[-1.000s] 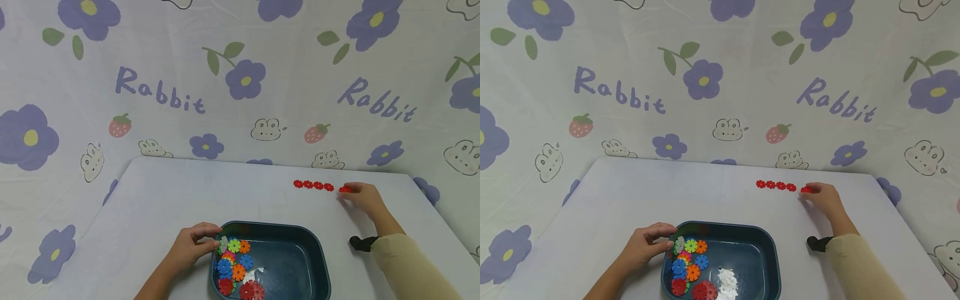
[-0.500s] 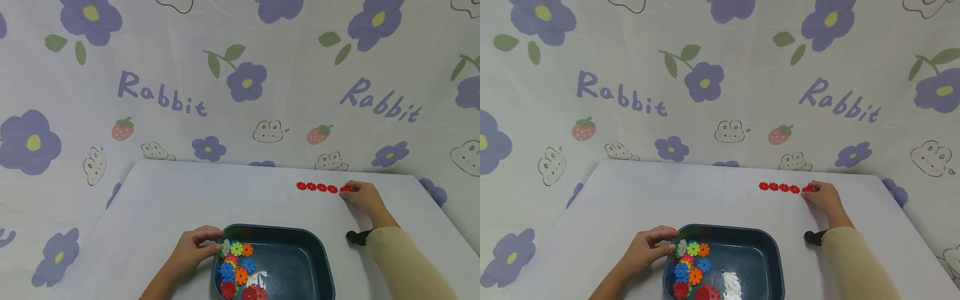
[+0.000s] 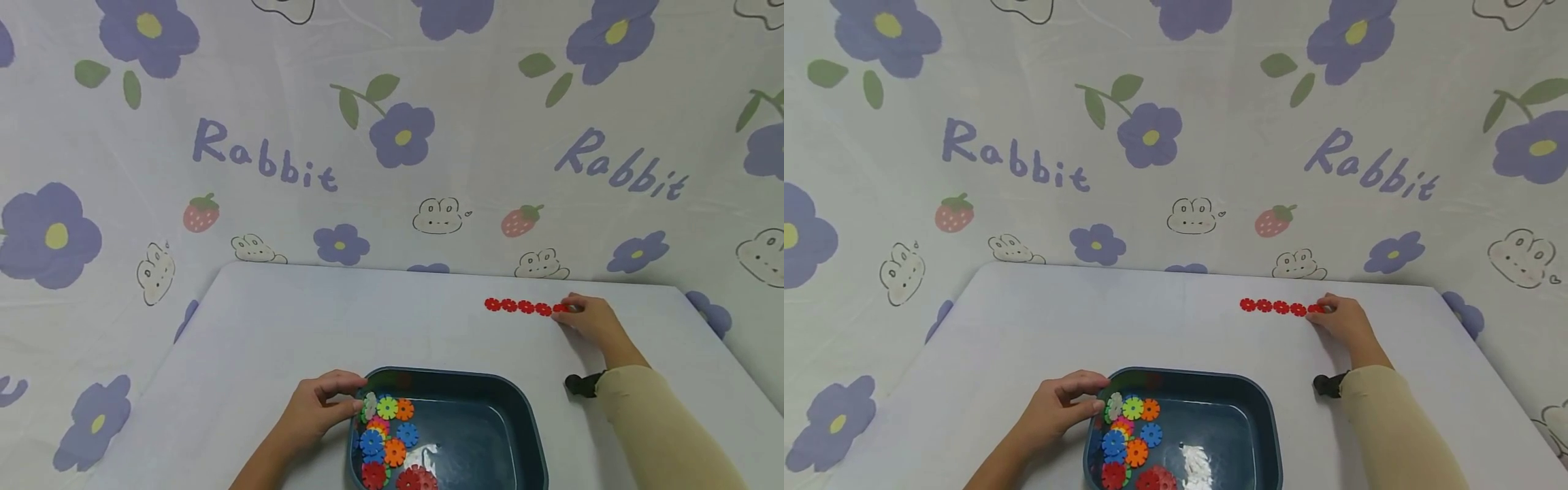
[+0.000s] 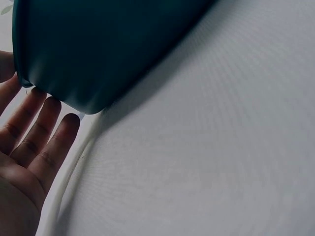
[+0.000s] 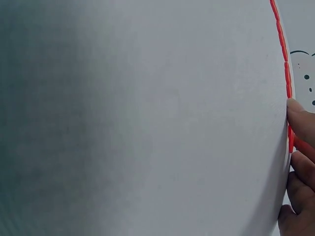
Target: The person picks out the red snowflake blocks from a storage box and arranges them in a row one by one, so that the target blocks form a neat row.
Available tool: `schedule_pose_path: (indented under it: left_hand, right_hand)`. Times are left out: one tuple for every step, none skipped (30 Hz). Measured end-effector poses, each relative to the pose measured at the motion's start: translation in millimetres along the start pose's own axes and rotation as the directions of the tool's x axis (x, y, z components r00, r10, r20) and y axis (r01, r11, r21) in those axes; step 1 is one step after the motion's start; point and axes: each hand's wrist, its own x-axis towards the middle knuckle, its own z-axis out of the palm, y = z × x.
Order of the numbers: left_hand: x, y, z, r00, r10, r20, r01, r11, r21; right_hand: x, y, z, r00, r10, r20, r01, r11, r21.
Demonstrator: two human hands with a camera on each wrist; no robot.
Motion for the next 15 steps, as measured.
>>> schedule_pose_path:
  left_hand:
    - [-0.1, 0.0, 0.0, 1.0, 0.001, -0.001, -0.001, 1.0, 0.003]
    - [-0.1, 0.0, 0.0, 1.0, 0.001, -0.002, -0.001, 1.0, 0.004]
    - [-0.1, -0.1, -0.1, 1.0, 0.0, -0.001, 0.0, 1.0, 0.003]
    - [-0.2, -0.3, -0.1, 1.0, 0.0, -0.001, 0.0, 1.0, 0.003]
    - [-0.2, -0.4, -0.1, 1.0, -0.001, 0.0, 0.001, 1.0, 0.005]
    - [-0.3, -0.5, -0.1, 1.0, -0.002, 0.0, 0.002, 1.0, 0.006]
    - [-0.3, -0.4, -0.1, 1.0, -0.003, 0.001, 0.003, 1.0, 0.006]
    - [-0.3, -0.4, -0.1, 1.0, -0.004, 0.002, 0.004, 1.0, 0.005]
    - [-0.4, -0.1, 0.0, 1.0, -0.004, 0.004, 0.004, 1.0, 0.004]
    - [-0.5, 0.2, 0.0, 1.0, -0.003, 0.004, 0.003, 1.0, 0.005]
    - [-0.7, 0.6, 0.1, 1.0, -0.002, 0.004, 0.002, 1.0, 0.004]
    - [-0.7, 1.0, 0.1, 1.0, -0.001, 0.005, 0.001, 1.0, 0.001]
    - [-0.8, 1.5, 0.2, 1.0, 0.0, 0.005, 0.0, 1.0, -0.001]
    - [-0.9, 1.9, 0.2, 1.0, 0.001, 0.005, -0.001, 1.0, -0.001]
    - [-0.9, 2.3, 0.2, 1.0, 0.003, 0.004, -0.003, 1.0, -0.002]
  right_hand:
    - [0.1, -0.1, -0.1, 1.0, 0.002, 0.001, -0.002, 1.0, 0.0]
    - [0.2, 0.0, -0.1, 1.0, 0.004, 0.001, -0.004, 1.0, -0.003]
    - [0.3, 0.1, -0.2, 1.0, 0.007, 0.002, -0.007, 1.0, 0.0]
    - [0.2, 0.2, -0.1, 1.0, 0.005, 0.002, -0.005, 1.0, -0.004]
    - [0.4, 0.8, -0.2, 1.0, 0.008, 0.004, -0.008, 1.0, -0.001]
    - [0.2, 1.2, -0.4, 1.0, 0.008, 0.006, -0.008, 1.0, -0.001]
    - [0.2, 1.8, -0.8, 1.0, 0.008, 0.009, -0.008, 1.0, 0.001]
    - [0.0, 2.6, -1.3, 1.0, 0.006, 0.014, -0.006, 1.0, -0.001]
    - [0.0, 3.6, -2.0, 1.0, 0.007, 0.017, -0.007, 1.0, 0.002]
    - [0.1, 4.4, -2.7, 1.0, 0.004, 0.019, -0.004, 1.0, 0.002]
    - [0.1, 5.3, -3.4, 1.0, 0.006, 0.023, -0.007, 1.0, 0.01]
    - [-0.2, 5.9, -4.0, 1.0, 0.004, 0.025, -0.004, 1.0, 0.009]
    - [0.3, 6.8, -4.5, 1.0, 0.006, 0.025, -0.006, 1.0, 0.012]
    - [0.9, 7.7, -4.9, 1.0, 0.008, 0.024, -0.009, 1.0, 0.018]
    - [2.0, 8.6, -4.9, 1.0, 0.011, 0.019, -0.011, 1.0, 0.029]
